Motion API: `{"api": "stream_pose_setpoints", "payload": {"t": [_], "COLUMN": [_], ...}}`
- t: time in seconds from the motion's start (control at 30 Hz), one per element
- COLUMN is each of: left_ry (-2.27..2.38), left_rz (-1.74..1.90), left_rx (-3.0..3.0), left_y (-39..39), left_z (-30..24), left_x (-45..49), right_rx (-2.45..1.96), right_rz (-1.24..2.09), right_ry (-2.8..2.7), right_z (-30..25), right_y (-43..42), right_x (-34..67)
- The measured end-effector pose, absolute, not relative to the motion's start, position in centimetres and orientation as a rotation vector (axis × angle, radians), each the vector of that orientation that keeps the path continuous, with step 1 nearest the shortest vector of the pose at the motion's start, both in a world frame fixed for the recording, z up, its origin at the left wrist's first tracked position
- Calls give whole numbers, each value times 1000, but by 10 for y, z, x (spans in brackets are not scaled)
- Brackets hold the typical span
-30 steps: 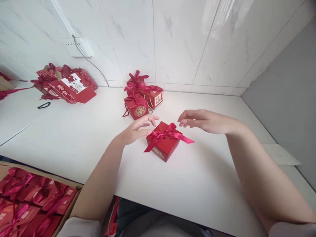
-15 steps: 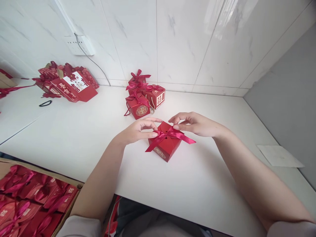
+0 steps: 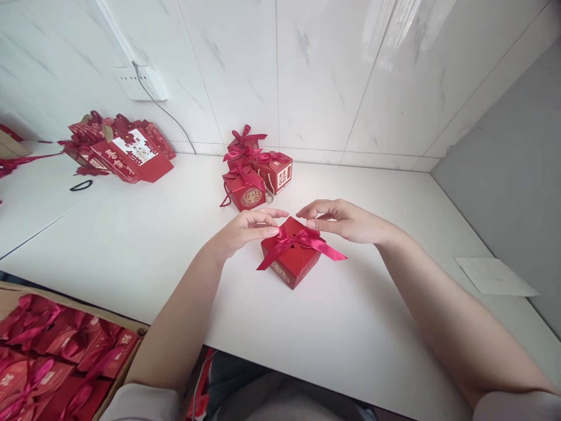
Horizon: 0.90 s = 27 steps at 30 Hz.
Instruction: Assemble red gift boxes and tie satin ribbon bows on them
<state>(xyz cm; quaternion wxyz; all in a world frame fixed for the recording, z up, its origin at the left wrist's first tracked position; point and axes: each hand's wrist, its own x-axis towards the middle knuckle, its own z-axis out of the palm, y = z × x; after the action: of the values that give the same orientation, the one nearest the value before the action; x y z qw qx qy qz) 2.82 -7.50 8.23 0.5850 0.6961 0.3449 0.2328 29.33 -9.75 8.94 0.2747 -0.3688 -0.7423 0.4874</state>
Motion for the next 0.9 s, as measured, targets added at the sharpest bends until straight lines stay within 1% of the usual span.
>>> {"api": "stream_pose_setpoints", "payload": {"t": [0.13,0.27,0.37,0.47,0.63,0.9], "left_ry": [823,839,873,854,830,727], "left_rz": [519,349,303,349,491,596], "left_rx": [1675,1754,1803,1772,1686,1481], "left_y": [-76,-76,-75,-75,-73,-70], "left_z": [85,86,86,84,81,76], "left_x": [29,29,28,27,27,29], "right_rx": [-973,-1024,-1059,-1075,-1149,-1007], "right_rz": [1311,1332,1332,1340,1242,1403], "right_ry": [-2084,-2162,-2155,-2146,-2181,-2107], "right_z": [93,95,95,96,94,97], "right_y": [-99,-99,-100,-100,-99,-99], "right_x": [293,294,295,295,297,298]}}
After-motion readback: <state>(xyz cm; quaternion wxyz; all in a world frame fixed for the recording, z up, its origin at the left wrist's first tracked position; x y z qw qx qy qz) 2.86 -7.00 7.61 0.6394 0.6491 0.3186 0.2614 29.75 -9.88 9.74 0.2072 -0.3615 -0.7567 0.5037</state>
